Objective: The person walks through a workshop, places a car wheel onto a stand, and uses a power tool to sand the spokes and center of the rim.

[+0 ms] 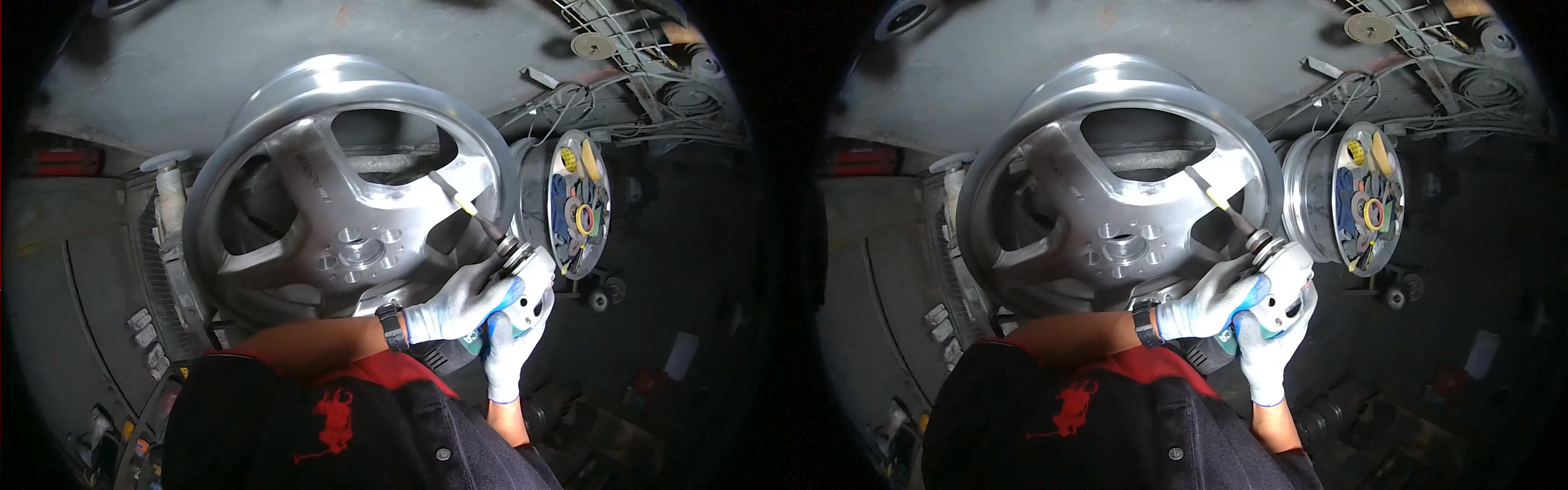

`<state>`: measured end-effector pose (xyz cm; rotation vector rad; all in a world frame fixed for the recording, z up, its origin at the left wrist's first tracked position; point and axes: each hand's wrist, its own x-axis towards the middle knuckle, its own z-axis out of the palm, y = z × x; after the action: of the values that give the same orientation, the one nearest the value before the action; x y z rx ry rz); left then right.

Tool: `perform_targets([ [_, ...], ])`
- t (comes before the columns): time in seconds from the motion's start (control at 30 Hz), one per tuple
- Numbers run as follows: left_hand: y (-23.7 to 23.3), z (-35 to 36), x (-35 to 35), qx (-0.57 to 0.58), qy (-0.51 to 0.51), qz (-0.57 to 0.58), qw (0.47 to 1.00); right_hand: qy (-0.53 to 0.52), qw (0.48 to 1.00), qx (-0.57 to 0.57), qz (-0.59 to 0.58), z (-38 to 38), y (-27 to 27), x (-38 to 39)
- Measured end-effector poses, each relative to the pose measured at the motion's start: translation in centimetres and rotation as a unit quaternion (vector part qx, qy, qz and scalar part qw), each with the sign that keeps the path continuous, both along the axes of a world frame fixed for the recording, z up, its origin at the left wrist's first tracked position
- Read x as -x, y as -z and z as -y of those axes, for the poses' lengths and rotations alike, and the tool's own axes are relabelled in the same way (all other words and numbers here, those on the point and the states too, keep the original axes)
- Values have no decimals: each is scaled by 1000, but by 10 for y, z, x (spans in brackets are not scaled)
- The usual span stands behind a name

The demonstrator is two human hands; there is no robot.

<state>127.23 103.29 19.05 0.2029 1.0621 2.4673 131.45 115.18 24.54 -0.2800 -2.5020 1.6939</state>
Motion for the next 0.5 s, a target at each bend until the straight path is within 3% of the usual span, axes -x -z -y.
perform_targets([
  [0.17,4,8,-21,-5,-85,-27,996,-36,998,-56,24,4,6,-13],
  [0.27,-2,19,-27,32,-41,18,998,-48,993,-107,14,5,7,-13],
  [0.33,1,7,-24,8,-49,29,998,-18,998,5,57,4,7,-9],
  [0.37,0,0,-18,23,-82,7,996,-14,999,-15,49,2,4,-3],
  [0.4,0,-7,-11,38,-115,-15,992,-21,999,43,23,-3,7,0],
  [0.5,0,-20,13,66,-66,-38,995,0,996,91,-6,-19,12,10],
])
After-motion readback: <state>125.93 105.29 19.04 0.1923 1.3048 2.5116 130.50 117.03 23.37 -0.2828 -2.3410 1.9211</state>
